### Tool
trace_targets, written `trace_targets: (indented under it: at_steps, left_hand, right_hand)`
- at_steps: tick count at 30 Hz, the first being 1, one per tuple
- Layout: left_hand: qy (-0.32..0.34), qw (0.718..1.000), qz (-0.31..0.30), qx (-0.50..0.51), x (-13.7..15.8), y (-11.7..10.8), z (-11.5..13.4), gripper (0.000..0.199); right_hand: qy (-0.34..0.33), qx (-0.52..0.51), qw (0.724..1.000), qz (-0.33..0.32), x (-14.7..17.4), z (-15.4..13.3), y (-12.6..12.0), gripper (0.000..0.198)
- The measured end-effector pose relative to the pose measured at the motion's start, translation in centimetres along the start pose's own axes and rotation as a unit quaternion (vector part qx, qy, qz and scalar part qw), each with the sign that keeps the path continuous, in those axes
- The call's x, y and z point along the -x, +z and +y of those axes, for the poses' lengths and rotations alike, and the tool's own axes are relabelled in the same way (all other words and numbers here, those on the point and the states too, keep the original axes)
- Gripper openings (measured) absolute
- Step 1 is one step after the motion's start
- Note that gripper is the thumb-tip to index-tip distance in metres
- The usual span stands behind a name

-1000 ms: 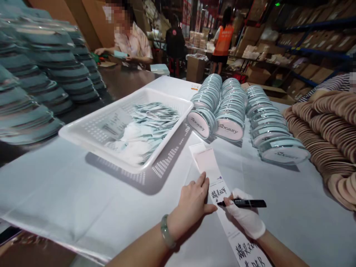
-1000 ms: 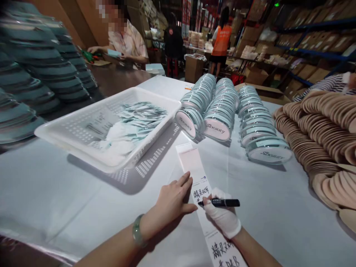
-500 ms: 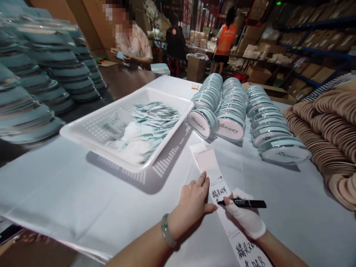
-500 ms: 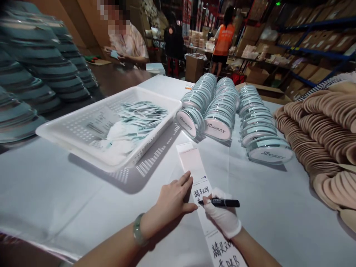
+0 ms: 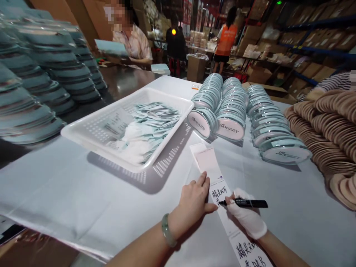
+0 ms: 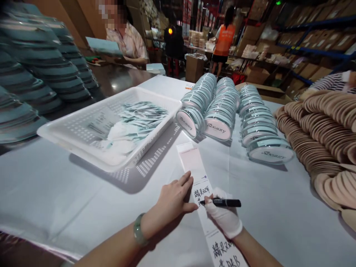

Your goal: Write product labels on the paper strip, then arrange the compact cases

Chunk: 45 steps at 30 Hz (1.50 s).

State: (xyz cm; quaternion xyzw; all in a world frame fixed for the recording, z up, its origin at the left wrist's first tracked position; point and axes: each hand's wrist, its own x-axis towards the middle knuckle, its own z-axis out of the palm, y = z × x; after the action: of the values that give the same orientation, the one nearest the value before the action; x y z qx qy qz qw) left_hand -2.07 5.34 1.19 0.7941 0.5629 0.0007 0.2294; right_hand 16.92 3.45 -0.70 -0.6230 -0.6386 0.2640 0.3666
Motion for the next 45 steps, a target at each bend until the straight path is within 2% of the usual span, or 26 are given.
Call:
trace_targets:
  at_steps: [3, 8, 13, 15, 19, 27, 31, 37, 40, 45]
  left_hand:
    - [0.002, 1.0, 0.005, 0.003, 0.0, 0.1, 0.0, 0.085]
    - [0.0, 1.0, 0.004, 0.0, 0.0, 0.0, 0.0, 0.086]
    - [-0.002, 1.0, -0.002, -0.001, 0.1, -0.3, 0.1, 0.088]
    - [-0.001, 1.0, -0.004, 0.0, 0.1, -0.4, 0.1, 0.087]
    - [0.001, 1.0, 0.0, 0.002, 0.0, -0.2, 0.0, 0.089]
    - [0.002, 1.0, 0.005, 0.003, 0.0, -0.1, 0.0, 0.09]
    - [0.002, 1.0, -0.001, 0.001, 0.1, -0.4, 0.1, 0.089]
    - [0.002, 1.0, 0.002, -0.001, 0.2, -0.3, 0.1, 0.087]
    - [0.001, 1.0, -0.001, 0.0, 0.2, -0.2, 0.1, 0.088]
    - [-0.002, 1.0, 0.004, 0.006, 0.1, -0.2, 0.1, 0.085]
  right_hand:
    - [-0.006, -0.007, 1.0, 0.016, 0.0, -0.1, 0.0, 0.036]
    - [0.006, 0.005, 1.0, -0.007, 0.0, -0.1, -0.1, 0.038]
    - [0.026, -0.033, 0.998, 0.042, 0.4, 0.3, 0.4, 0.035]
    - [0.007, -0.026, 0.999, 0.04, 0.3, 0.5, 0.4, 0.036]
    - [-0.049, 0.016, 0.999, -0.008, 0.0, 1.1, 0.1, 0.037]
    - [-0.066, 0.03, 0.997, -0.006, 0.2, 0.3, -0.2, 0.035]
    - [-0.085, 0.02, 0.996, 0.021, 0.1, 0.0, -0.3, 0.035]
    - [-0.116, 0.053, 0.992, -0.01, 0.0, 0.4, -0.6, 0.036]
    - [-0.088, 0.045, 0.995, -0.006, 0.1, 0.6, -0.5, 0.037]
    - [0.03, -0.084, 0.996, 0.032, 0.3, 0.9, -0.3, 0.04]
